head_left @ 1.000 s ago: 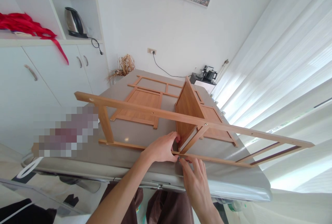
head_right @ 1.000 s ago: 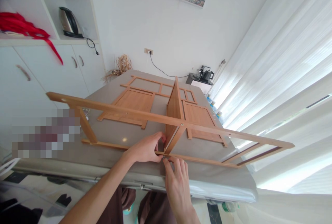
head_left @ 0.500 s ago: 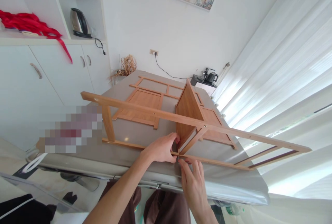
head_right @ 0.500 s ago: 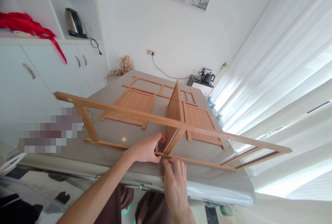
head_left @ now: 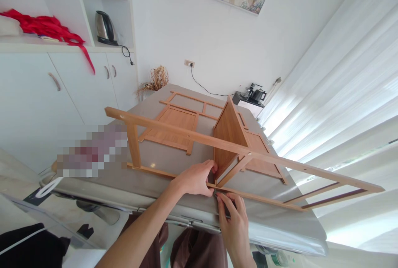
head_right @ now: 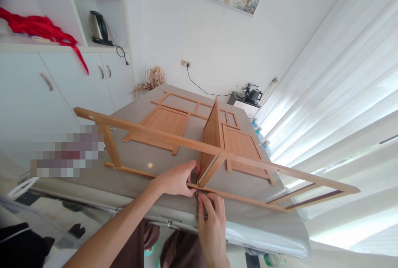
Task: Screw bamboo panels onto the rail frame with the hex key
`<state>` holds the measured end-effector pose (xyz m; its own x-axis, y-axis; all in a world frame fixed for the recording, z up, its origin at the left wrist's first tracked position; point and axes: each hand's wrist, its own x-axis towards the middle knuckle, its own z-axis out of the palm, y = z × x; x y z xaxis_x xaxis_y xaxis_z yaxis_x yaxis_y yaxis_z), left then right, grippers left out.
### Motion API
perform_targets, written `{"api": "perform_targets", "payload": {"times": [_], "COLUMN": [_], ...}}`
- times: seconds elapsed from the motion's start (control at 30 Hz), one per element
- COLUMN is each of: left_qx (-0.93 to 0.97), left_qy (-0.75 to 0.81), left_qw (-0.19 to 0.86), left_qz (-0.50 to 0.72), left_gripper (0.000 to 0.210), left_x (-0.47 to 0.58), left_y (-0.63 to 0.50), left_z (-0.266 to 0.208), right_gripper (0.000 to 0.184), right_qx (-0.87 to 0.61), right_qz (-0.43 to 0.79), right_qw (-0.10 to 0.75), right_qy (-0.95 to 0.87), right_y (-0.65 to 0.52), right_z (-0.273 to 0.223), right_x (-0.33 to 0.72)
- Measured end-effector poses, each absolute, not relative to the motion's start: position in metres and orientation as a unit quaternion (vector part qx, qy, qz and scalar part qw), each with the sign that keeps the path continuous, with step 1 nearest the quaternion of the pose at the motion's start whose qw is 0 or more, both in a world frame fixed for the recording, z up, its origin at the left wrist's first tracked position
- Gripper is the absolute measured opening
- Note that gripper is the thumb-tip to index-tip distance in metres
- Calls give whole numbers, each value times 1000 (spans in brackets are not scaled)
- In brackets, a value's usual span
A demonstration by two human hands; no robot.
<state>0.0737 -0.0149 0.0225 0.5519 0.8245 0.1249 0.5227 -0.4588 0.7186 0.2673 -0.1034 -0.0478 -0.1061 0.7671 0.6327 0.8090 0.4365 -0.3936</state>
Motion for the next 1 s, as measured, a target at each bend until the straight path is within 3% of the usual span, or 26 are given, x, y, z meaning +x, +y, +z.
{"api": "perform_targets", "payload": {"times": [0.5,0.73,1.0], "left_qx": [814,815,811], "left_qy": [417,414,418], "left_qw": [330,331,336], "left_qz": [234,236,236], "left_gripper": [51,50,51], "left_x": [74,74,74], "left_y": [-16,-16,-15], "left_z": [26,26,22], "right_gripper": [10,16,6], "right_qx": [-548,-545,-555], "right_qz": [-17,-37,-26], "right_qw": [433,438,442], "right_qy": [-716,-714,-704], "right_y": [-103,-103,-105], "right_z": [-39,-43,-45], "right_x": [261,260,259]}}
